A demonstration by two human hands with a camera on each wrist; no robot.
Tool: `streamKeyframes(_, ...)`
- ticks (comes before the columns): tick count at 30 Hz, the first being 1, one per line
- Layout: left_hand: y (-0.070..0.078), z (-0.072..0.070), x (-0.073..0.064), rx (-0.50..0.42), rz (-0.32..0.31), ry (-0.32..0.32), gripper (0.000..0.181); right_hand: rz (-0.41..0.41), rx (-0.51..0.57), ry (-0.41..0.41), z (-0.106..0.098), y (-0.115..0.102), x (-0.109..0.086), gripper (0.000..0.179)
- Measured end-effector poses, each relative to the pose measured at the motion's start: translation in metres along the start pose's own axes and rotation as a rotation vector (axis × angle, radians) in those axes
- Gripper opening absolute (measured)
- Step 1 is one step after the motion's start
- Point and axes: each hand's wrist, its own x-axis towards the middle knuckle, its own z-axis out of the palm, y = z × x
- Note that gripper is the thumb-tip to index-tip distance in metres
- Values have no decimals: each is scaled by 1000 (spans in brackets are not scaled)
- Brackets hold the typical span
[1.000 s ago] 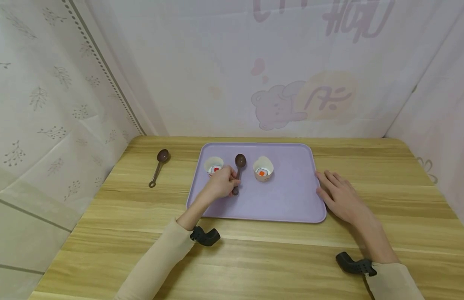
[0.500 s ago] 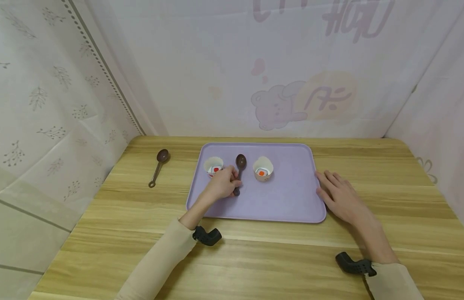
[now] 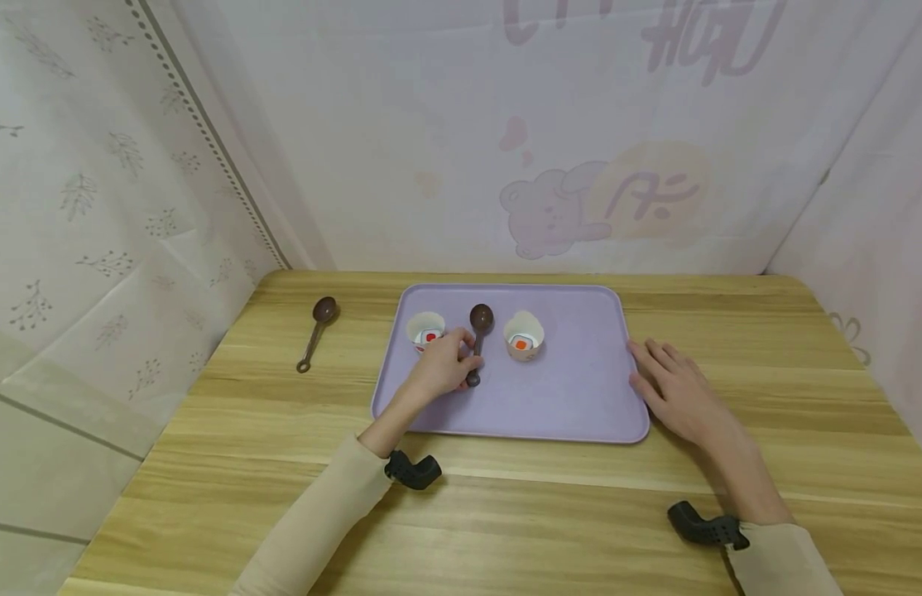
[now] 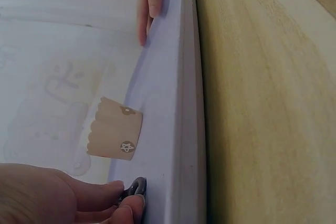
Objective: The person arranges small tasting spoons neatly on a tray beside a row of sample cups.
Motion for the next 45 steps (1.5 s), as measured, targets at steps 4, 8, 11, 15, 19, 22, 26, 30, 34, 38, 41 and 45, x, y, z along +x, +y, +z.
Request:
streamKeyframes(4, 0, 0, 0, 6, 9, 6, 27, 3, -2, -1, 0, 1, 0, 59)
streamKeyframes(8, -1, 1, 0, 14, 19, 11, 28, 7, -2, -4, 0, 0, 0, 59)
streamKeyframes(11, -1, 1, 0, 9, 20, 12, 28, 11, -3, -8, -1, 0, 0, 59)
streamKeyframes(15, -2, 1, 0, 1, 28, 17, 29, 15, -4, -14, -1, -1, 0, 59)
streamKeyframes(19, -1, 0, -2, 23, 49, 28, 29, 13, -3, -14, -1, -1, 0, 59)
streamKeyframes(22, 0, 0, -3, 39, 60, 36, 29, 12, -3, -12, -1, -1, 0, 59)
streamKeyframes(26, 0, -1, -3, 34, 62, 41, 31, 13, -1, -13, 0, -1, 0, 59)
streamKeyframes(30, 1, -1, -4, 39, 68, 61, 31, 14, -1, -13, 0, -1, 0, 60)
streamKeyframes(34, 3, -2, -5, 52, 84, 86, 29, 14, -1, -8, 0, -1, 0, 60)
streamKeyframes(38, 5, -2, -6, 55, 106, 100, 29, 5, -2, 1, 0, -1, 0, 59)
streamKeyframes(41, 7, -3, -8, 51, 122, 107, 28, -3, -8, 7, 1, 0, 0, 59)
streamKeyframes(45, 10, -4, -11, 45, 151, 121, 26, -3, -9, 10, 1, 0, 0, 59)
